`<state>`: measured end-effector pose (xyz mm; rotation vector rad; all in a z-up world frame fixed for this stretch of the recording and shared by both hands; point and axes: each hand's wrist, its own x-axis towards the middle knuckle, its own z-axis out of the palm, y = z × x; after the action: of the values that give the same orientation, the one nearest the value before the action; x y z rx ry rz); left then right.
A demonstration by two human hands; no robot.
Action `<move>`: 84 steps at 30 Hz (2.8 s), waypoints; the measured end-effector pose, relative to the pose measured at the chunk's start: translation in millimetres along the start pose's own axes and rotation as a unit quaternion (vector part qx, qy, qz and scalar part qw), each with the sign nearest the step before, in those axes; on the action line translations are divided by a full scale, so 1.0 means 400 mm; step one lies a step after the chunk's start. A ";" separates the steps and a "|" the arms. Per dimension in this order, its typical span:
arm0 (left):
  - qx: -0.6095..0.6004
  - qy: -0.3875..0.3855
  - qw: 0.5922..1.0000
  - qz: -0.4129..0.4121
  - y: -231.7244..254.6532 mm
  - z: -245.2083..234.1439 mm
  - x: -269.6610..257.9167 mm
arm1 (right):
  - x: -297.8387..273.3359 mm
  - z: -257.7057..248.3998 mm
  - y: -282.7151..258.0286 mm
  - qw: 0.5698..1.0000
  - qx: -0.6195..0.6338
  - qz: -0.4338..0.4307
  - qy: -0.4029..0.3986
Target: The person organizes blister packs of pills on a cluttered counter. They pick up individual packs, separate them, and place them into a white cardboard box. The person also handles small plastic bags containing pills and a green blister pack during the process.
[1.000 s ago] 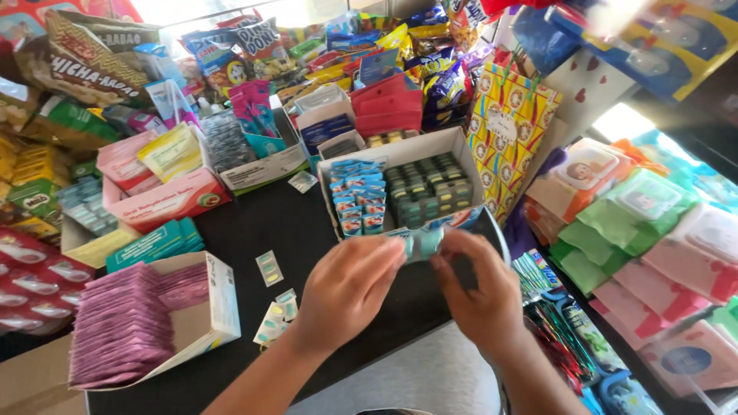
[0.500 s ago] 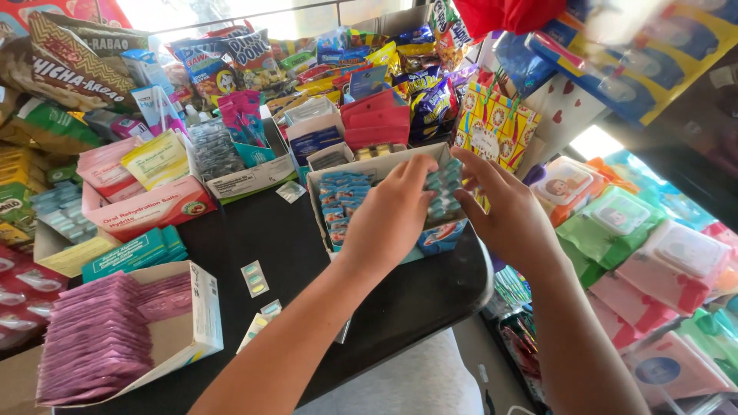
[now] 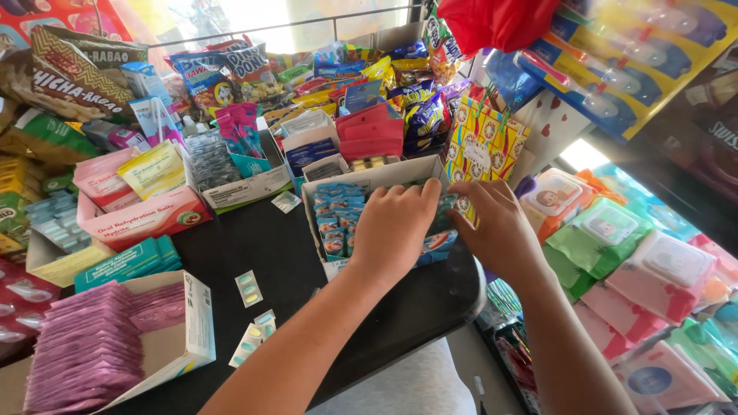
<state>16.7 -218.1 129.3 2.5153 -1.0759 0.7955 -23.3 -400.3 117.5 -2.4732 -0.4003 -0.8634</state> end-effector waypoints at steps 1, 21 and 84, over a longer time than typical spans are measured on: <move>0.000 -0.001 1.000 0.000 0.000 0.006 -0.002 | 0.000 -0.001 -0.003 1.000 0.001 0.000 0.000; 0.010 -0.049 0.999 -0.016 -0.006 0.060 0.012 | 0.010 0.028 0.020 0.991 -0.016 0.100 -0.092; -0.213 0.152 0.965 -0.007 -0.191 -0.154 -0.492 | -0.233 0.362 -0.285 0.901 0.407 0.119 -0.090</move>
<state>-62.1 -25.3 58.5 1.9679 -0.9971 0.8131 -69.1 -237.9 -1.4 -1.7597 -0.4038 -0.2650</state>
